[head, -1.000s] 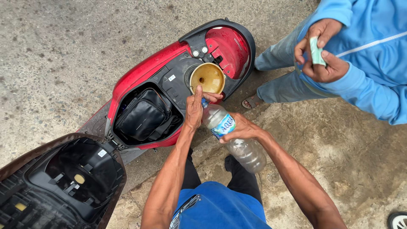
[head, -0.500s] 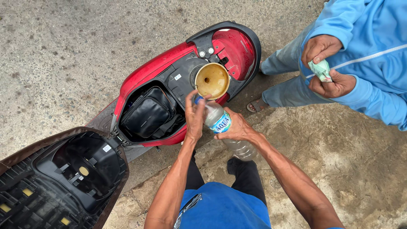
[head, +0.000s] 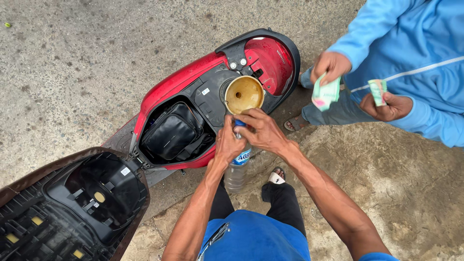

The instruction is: The person adjusts the spokes on a bicycle wheel using a spoke wrench. Then, the person retrieves a funnel and a bottle of liquid, pours the liquid into a scooter's fuel tank using the funnel, and receives payment.

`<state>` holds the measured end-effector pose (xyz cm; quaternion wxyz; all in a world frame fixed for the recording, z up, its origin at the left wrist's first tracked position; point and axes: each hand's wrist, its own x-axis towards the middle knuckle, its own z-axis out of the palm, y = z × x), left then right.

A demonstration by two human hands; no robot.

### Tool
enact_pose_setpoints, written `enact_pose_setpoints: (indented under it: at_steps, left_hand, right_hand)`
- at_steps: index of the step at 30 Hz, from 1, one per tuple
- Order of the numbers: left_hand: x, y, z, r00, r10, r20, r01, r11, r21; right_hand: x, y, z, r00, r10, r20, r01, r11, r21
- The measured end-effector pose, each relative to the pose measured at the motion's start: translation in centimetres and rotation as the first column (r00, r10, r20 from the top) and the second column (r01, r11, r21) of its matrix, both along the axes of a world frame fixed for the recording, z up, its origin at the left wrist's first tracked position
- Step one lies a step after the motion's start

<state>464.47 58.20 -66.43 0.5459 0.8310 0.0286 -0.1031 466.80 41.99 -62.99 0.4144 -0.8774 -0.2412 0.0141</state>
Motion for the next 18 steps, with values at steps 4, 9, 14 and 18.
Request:
enact_pose_setpoints:
  at_steps: [4,9,14,18]
  left_hand:
    - [0.3,0.1,0.6,0.997,-0.057,-0.052,0.064,0.988,0.139]
    - [0.8,1.1,0.2,0.986,-0.166,-0.032,0.163,0.983,-0.079]
    - [0.6,0.8,-0.3,0.962,-0.274,0.008,0.268,0.935,-0.232]
    - [0.5,0.2,0.0,0.951,-0.286,0.122,0.308,0.915,-0.259]
  right_hand:
    - [0.8,0.7,0.8,0.986,-0.031,-0.164,0.025,0.999,-0.040]
    - [0.4,-0.3,-1.0,0.887,0.007,-0.462,0.145,0.945,0.294]
    - [-1.0,-1.3,-3.1,0.797,-0.033,-0.603,0.238,0.935,0.263]
    - [-3.0,-2.2,-3.1,0.901,-0.142,-0.410,0.232,0.956,0.179]
